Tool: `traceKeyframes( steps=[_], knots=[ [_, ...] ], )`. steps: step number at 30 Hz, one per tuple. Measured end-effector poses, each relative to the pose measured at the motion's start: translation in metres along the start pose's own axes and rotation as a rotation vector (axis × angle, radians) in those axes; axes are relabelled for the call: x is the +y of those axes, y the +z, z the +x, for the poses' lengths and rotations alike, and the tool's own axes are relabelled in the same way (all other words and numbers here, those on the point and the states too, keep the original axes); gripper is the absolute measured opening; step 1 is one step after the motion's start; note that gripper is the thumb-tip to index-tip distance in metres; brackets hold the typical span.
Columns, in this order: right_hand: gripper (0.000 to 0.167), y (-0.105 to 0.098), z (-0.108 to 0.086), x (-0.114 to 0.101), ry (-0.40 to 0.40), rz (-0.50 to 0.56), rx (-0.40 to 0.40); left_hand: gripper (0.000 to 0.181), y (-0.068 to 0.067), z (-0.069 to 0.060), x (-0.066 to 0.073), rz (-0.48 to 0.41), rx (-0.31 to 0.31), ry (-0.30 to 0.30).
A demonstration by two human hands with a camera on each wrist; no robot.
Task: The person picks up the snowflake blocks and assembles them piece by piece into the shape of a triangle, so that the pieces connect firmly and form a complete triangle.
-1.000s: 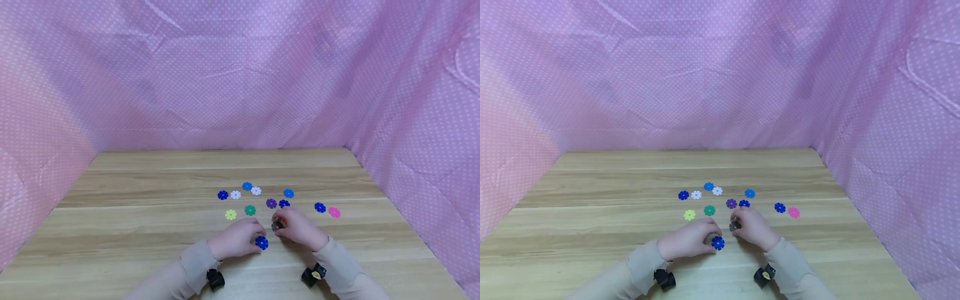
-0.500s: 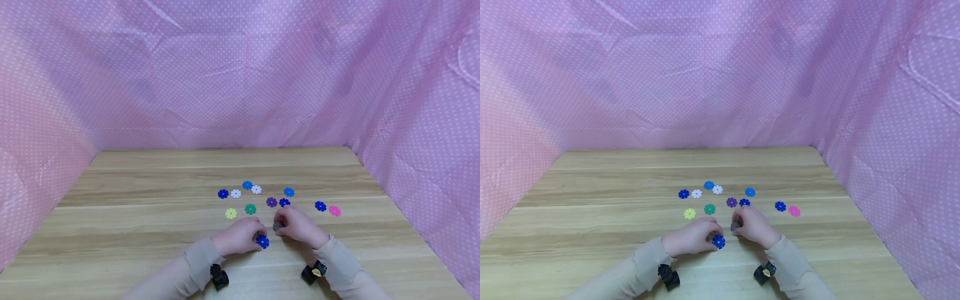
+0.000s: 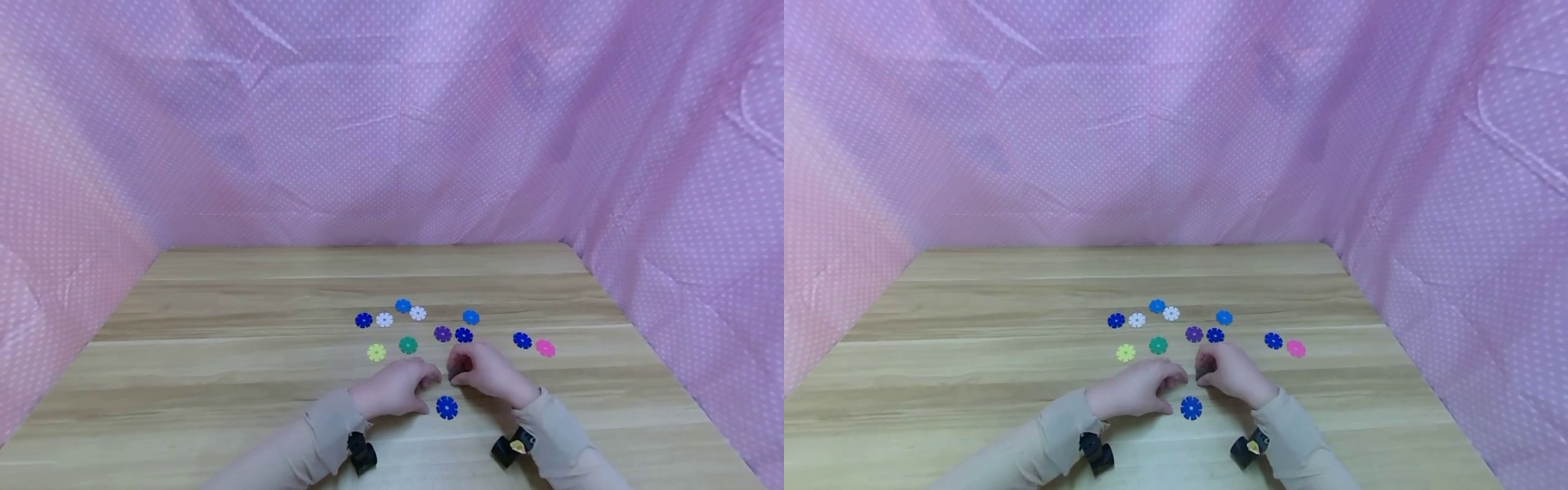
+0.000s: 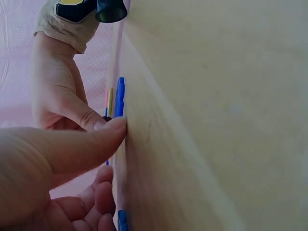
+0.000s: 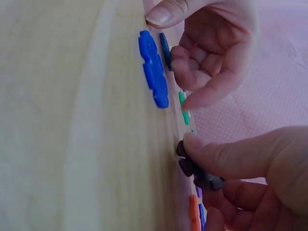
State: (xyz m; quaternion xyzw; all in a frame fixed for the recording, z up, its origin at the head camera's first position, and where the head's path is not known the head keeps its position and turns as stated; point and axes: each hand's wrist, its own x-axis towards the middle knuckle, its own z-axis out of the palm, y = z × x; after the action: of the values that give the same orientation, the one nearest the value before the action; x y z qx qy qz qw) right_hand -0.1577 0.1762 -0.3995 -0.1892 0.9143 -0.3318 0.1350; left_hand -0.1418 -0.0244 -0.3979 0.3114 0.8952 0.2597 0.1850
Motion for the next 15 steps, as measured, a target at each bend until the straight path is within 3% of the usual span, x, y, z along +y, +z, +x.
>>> traceKeyframes(
  steps=[10,15],
  knots=[
    [0.011,-0.007,-0.001,0.011,0.021,0.011,0.061,0.033,0.001,0.008,0.008,0.09,-0.028,0.091],
    [0.009,-0.015,-0.002,0.016,0.067,0.073,0.103,0.03,0.007,0.012,0.012,0.141,-0.029,0.122]
  ],
)
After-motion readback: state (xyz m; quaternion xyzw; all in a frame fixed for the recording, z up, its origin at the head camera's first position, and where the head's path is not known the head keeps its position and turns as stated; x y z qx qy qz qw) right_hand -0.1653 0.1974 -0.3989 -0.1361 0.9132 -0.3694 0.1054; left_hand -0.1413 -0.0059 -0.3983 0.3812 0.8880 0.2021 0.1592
